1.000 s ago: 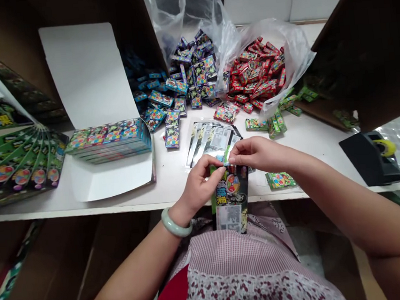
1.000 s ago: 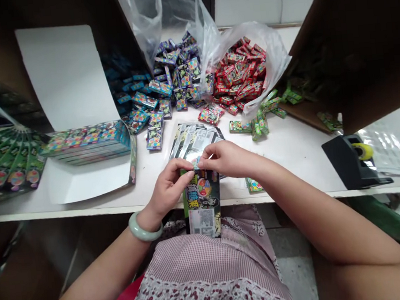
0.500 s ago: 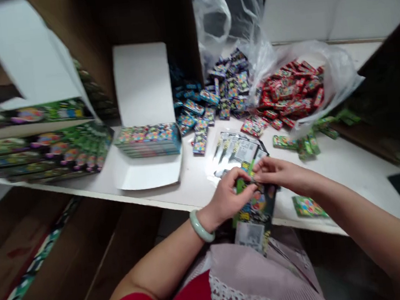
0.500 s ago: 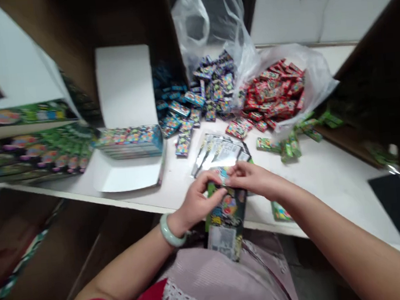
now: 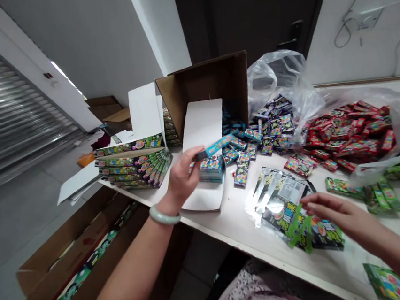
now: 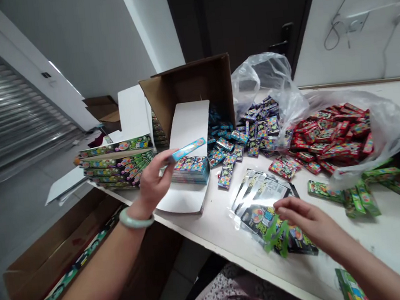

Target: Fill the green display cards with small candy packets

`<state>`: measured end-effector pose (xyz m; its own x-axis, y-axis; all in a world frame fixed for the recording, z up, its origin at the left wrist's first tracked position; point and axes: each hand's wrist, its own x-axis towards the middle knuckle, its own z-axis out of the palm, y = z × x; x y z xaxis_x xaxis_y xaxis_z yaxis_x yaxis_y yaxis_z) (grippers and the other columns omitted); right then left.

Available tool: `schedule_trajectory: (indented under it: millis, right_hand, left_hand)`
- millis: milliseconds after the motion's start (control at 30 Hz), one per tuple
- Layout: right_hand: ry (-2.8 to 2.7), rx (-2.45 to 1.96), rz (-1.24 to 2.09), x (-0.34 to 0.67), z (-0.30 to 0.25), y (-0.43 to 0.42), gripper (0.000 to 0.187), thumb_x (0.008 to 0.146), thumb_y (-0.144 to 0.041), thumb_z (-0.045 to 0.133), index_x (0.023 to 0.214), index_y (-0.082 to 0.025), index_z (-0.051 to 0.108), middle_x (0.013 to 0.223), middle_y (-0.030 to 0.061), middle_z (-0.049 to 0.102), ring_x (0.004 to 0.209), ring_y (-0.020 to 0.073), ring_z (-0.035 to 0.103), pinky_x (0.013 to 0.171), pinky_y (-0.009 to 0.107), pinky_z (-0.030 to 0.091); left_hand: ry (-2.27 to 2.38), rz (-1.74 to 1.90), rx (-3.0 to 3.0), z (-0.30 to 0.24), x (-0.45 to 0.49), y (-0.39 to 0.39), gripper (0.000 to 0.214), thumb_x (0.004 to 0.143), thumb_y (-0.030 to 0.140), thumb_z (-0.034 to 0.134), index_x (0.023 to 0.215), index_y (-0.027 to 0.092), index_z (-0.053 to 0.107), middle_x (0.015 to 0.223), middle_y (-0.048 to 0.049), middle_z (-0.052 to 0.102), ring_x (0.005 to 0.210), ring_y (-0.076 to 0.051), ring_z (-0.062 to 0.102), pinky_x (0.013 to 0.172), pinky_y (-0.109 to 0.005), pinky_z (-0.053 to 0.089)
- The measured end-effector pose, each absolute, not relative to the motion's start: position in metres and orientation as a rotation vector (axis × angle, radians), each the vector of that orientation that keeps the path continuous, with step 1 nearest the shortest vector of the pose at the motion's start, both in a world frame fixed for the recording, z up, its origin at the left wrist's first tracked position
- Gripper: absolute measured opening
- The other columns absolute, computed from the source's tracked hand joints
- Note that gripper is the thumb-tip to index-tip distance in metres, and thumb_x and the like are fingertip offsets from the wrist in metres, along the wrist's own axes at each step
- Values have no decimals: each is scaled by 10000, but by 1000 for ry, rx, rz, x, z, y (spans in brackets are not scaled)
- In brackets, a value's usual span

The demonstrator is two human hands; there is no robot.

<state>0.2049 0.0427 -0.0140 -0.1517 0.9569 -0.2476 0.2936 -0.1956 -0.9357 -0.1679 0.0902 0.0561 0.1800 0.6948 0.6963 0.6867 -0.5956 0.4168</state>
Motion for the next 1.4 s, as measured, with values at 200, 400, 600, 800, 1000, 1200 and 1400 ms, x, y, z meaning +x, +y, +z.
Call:
schedule_trajectory:
  millis: [200,400,600,800,1000,1200,1400]
  right_hand:
    - [-1801,-1430,1270,177,-44,25,240,814,-424,573,838,-208,675,810,44,706,748,215,636,690,342,500]
    - [-2028,-1588,968,204,-39,56,233,889,-316,480,954,-192,666,938,66,713,866,216,653,773,351,513]
    - [-2170,-1851,519,191,-55,114,615,804,-303,664,1316,-28,466,1362,257,488,1279,337,434,1067,443,330]
    - [-2204,-1915,534,183,-70,120,796,650,-395,804,1297,-63,481,1230,228,556,1171,342,488,992,427,376]
    - [-2123,-2001,583,192,-69,120,788,593,-393,835,1243,-71,527,1243,222,520,1172,346,454,964,408,372]
    - [-1967,-1982,705,197,-60,133,484,572,-283,837,979,-122,630,1001,128,628,944,257,554,814,338,418]
    - [-1812,-1770,887,218,-11,127,165,786,-331,641,786,-168,620,713,1,617,675,136,531,639,253,410]
  left_hand:
    - [1646,935,2609,-8,-200,157,384,831,124,423,1167,157,607,1228,-135,627,1205,-279,542,1072,-506,378]
    - [1669,1029,2531,-26,-170,138,394,843,207,488,1230,157,546,1337,-165,528,1319,-330,407,1110,-574,271]
    - [1291,475,2344,-49,-43,93,610,802,415,633,1304,118,454,1268,-188,545,1211,-328,486,1025,-472,403]
    - [1431,12,2236,-65,-5,77,948,655,489,744,1417,95,341,1511,-223,273,1402,-395,223,1142,-509,200]
    - [1470,-76,2144,-67,-2,78,1077,608,495,758,1468,85,257,1564,-207,162,1448,-379,94,1172,-498,87]
    - [1445,124,2032,-70,2,75,1099,477,359,852,1410,59,354,1545,-261,187,1440,-433,73,1155,-572,61]
    - [1289,817,1805,-59,-1,82,240,900,262,436,1089,168,549,1027,-97,679,986,-218,648,883,-372,504]
